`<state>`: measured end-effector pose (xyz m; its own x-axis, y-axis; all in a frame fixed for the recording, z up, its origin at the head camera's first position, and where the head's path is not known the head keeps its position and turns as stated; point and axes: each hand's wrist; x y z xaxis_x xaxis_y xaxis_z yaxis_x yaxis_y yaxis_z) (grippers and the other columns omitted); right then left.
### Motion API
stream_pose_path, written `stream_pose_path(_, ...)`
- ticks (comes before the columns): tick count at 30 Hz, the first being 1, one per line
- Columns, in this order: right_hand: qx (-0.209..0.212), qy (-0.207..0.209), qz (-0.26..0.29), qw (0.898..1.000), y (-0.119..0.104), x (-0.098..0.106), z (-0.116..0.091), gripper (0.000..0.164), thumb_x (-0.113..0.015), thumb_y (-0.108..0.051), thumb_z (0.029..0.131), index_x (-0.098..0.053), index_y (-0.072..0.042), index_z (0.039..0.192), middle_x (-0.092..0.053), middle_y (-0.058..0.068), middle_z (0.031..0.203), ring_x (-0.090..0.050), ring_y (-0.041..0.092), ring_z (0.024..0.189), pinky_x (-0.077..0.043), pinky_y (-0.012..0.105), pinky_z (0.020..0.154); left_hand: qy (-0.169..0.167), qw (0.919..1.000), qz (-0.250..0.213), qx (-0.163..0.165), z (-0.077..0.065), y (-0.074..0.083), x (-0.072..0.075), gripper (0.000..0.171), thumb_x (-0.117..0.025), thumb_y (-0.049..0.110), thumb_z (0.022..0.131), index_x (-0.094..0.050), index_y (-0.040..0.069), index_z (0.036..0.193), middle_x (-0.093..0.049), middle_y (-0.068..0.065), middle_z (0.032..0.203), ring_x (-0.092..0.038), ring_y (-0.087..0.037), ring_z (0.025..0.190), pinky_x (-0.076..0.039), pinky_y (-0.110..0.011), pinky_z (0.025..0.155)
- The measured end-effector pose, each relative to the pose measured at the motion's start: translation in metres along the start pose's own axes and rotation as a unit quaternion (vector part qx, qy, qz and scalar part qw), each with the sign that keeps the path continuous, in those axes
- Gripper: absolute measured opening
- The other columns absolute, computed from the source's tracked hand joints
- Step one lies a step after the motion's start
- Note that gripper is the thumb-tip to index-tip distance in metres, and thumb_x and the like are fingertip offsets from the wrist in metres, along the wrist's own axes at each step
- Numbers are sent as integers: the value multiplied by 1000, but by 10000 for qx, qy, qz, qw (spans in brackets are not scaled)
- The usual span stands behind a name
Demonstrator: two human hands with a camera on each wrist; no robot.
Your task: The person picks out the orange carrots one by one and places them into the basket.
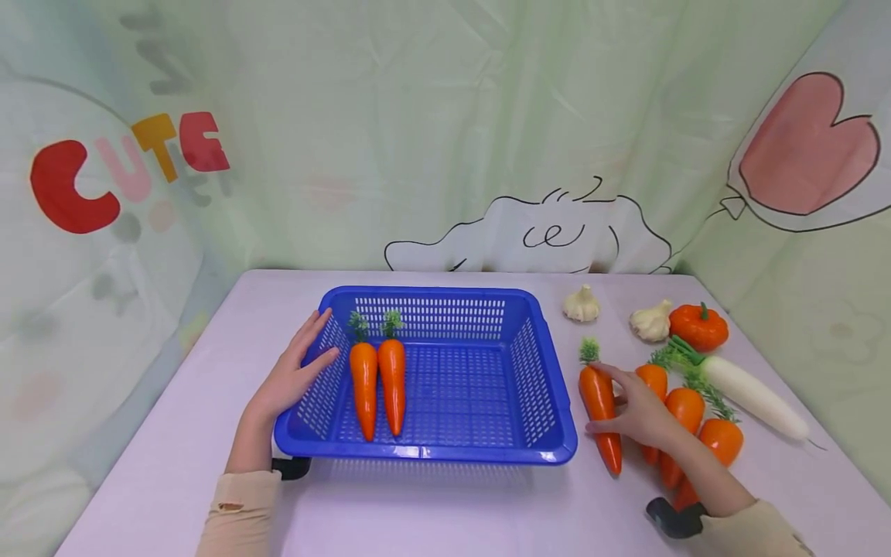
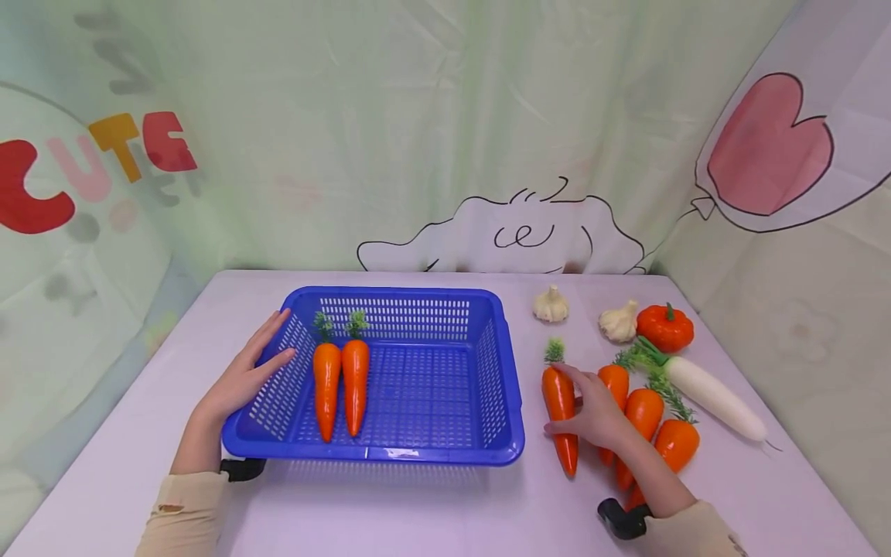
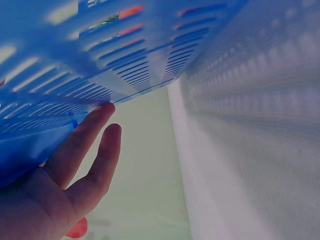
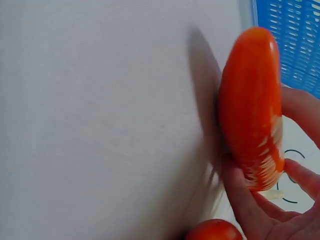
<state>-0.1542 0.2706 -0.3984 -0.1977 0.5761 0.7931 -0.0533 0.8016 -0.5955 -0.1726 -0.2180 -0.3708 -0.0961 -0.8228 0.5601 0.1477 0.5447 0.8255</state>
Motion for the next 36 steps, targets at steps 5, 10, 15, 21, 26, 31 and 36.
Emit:
stream_pose_path(5, -212, 18, 556, 9982, 2, 2, -2, 97, -81, -30, 67, -25, -10, 144, -38, 28, 128, -49, 46, 104, -52, 46, 74, 13, 10000, -3, 0, 0, 1, 0, 63, -50, 38, 92, -18, 32, 146, -4, -6, 153, -5, -34, 138, -11, -70, 98)
stream_pose_path(10, -366, 49, 968, 9946, 0, 9, -4, 97, -79, -29, 70, -21, -13, 145, -37, 28, 128, -47, 45, 104, -54, 40, 70, 22, 10000, -8, -56, 0, 1, 0, 63, -50, 37, 92, -18, 31, 146, -5, -7, 153, -5, -34, 138, -11, -69, 98)
stream_pose_path(15, -163, 120, 1084, 9939, -4, 17, -4, 94, -78, -25, 72, -21, -12, 145, -31, 29, 133, -49, 42, 101, -52, 35, 68, 23, 10000, 4, -60, -2, 1, 0, 63, -50, 35, 93, -18, 30, 147, -5, -7, 153, -5, -34, 138, -11, -69, 99)
stream_pose_path(21, 21, 233, 1172, 9928, -15, 28, -7, 90, -77, -22, 74, -22, -11, 145, -28, 32, 134, -51, 41, 99, -51, 35, 69, 29, 10000, 49, -55, -5, 1, 1, 63, -49, 37, 93, -18, 29, 147, -5, -9, 153, -6, -36, 138, -11, -69, 99)
stream_pose_path(26, 96, 368, 1282, 9910, -27, 39, -10, 90, -75, -25, 76, -20, -13, 146, -25, 32, 136, -48, 44, 103, -53, 35, 69, 41, 10000, 61, -51, -5, 1, 1, 63, -49, 38, 92, -18, 29, 147, -5, -9, 153, -6, -36, 137, -11, -69, 98)
stream_pose_path(31, 91, 359, 1340, 9903, -39, 47, -10, 90, -74, -28, 77, -18, -14, 147, -23, 32, 138, -44, 46, 109, -53, 38, 71, 31, 10000, 66, -58, -3, 1, 1, 63, -50, 37, 93, -18, 29, 147, -5, -9, 153, -6, -36, 138, -11, -69, 99)
stream_pose_path(36, 193, 454, 1361, 9895, -50, 48, -10, 91, -74, -31, 76, -18, -16, 147, -23, 31, 139, -45, 45, 109, -53, 36, 71, 41, 10000, 57, -52, -1, 1, 0, 64, -50, 38, 92, -17, 31, 147, -4, -7, 153, -5, -35, 138, -11, -69, 98)
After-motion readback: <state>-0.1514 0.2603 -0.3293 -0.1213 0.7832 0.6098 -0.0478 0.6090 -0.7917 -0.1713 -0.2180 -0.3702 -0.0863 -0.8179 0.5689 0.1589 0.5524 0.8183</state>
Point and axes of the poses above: each hand's wrist, its own z-axis towards the middle knuckle, its own x-axis out of the back of the hand, y = z × x
